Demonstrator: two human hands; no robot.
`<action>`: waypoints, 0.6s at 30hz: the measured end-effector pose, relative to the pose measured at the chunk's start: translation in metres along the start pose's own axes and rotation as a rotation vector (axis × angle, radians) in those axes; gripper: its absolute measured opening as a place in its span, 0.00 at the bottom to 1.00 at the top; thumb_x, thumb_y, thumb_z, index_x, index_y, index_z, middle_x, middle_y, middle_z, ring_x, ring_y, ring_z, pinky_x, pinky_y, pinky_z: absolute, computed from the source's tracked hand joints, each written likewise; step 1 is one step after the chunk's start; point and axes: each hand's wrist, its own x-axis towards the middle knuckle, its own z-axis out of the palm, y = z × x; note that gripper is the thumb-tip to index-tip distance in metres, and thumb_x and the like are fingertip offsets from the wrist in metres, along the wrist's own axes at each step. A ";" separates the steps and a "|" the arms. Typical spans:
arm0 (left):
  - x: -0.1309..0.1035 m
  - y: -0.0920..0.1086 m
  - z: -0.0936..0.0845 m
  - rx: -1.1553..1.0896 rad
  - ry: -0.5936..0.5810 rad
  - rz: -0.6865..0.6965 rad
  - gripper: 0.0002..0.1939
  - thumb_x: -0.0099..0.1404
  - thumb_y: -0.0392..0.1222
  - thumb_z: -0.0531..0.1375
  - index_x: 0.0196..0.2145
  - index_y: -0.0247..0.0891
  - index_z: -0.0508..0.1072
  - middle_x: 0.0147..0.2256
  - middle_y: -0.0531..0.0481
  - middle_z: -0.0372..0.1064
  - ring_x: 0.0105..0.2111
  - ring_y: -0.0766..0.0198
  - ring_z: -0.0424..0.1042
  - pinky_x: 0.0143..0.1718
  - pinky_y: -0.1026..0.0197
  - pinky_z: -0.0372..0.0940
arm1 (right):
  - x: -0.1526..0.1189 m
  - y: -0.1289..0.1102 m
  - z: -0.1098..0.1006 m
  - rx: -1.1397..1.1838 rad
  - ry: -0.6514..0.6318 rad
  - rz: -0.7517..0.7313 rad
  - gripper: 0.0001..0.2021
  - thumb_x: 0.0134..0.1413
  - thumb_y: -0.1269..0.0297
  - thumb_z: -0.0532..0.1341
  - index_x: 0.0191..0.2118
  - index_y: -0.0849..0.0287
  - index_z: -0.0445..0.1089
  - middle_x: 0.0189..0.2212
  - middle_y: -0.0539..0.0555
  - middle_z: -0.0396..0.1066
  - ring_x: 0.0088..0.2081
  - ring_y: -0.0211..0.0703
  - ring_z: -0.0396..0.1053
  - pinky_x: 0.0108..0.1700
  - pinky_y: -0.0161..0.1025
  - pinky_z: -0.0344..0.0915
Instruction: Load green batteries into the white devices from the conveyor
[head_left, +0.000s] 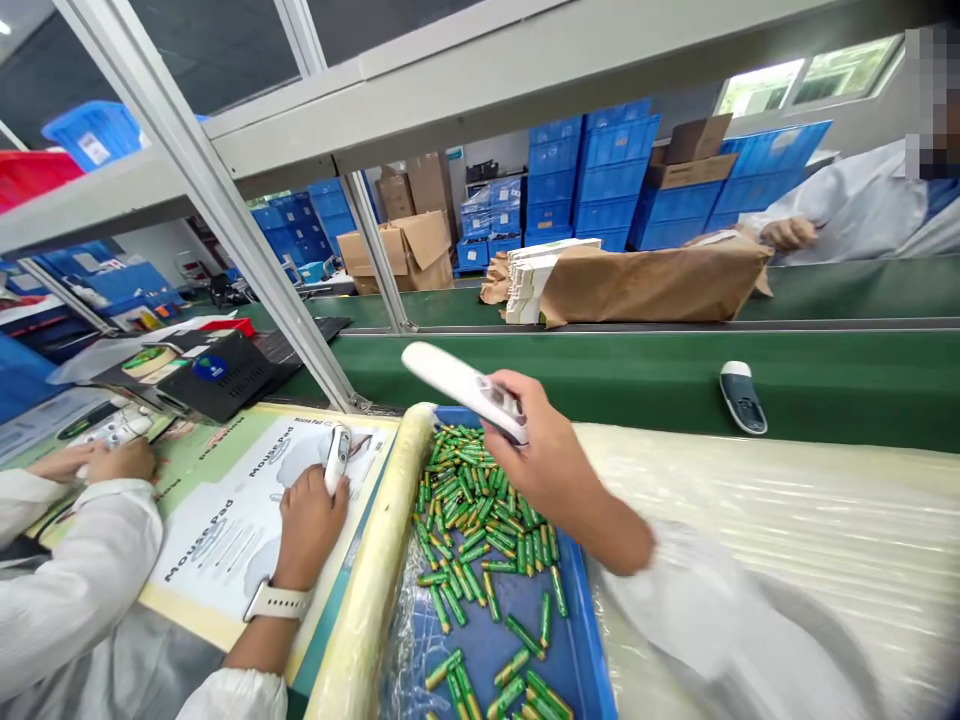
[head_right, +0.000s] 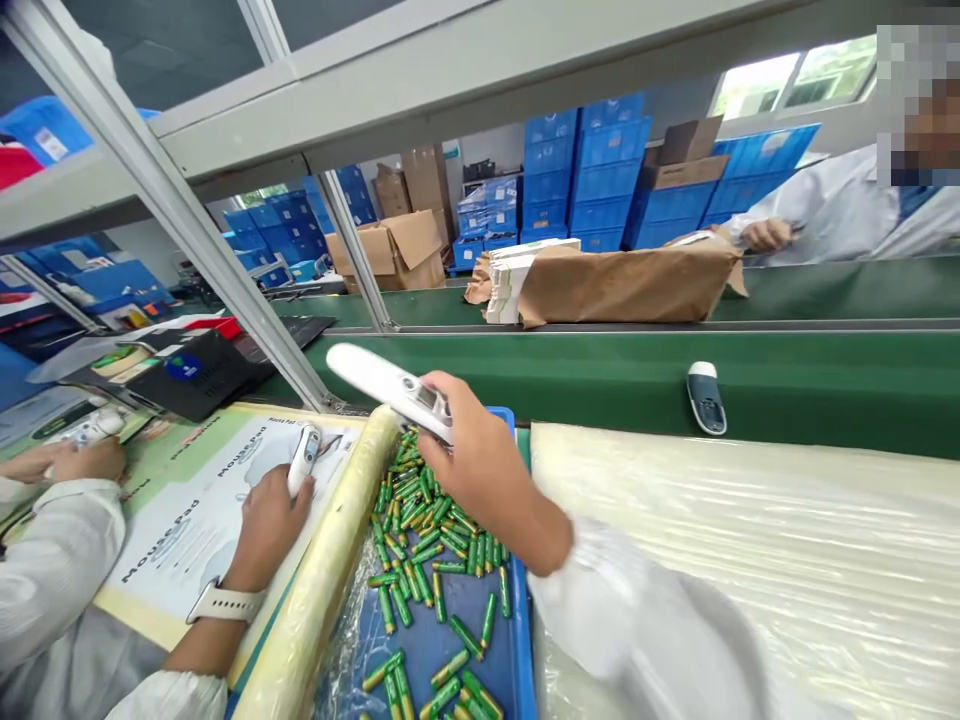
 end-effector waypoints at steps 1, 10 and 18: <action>0.000 0.000 0.000 -0.001 0.000 0.000 0.32 0.76 0.56 0.41 0.61 0.28 0.65 0.59 0.26 0.69 0.63 0.34 0.66 0.66 0.33 0.57 | 0.001 0.000 0.009 -0.005 0.000 -0.008 0.23 0.69 0.69 0.57 0.66 0.55 0.61 0.58 0.64 0.74 0.52 0.54 0.77 0.53 0.46 0.73; 0.002 -0.006 0.000 -0.018 -0.013 0.003 0.33 0.75 0.59 0.40 0.60 0.31 0.66 0.58 0.29 0.70 0.63 0.37 0.67 0.66 0.36 0.58 | 0.023 0.078 0.017 0.512 0.209 0.126 0.21 0.62 0.59 0.68 0.56 0.55 0.63 0.42 0.55 0.74 0.32 0.43 0.73 0.34 0.39 0.70; 0.007 -0.004 -0.006 -0.016 -0.057 0.003 0.42 0.71 0.66 0.38 0.59 0.26 0.68 0.54 0.23 0.72 0.60 0.28 0.69 0.62 0.30 0.62 | 0.021 0.232 -0.034 0.716 0.618 0.641 0.27 0.54 0.34 0.68 0.40 0.55 0.70 0.26 0.48 0.69 0.20 0.34 0.53 0.22 0.35 0.58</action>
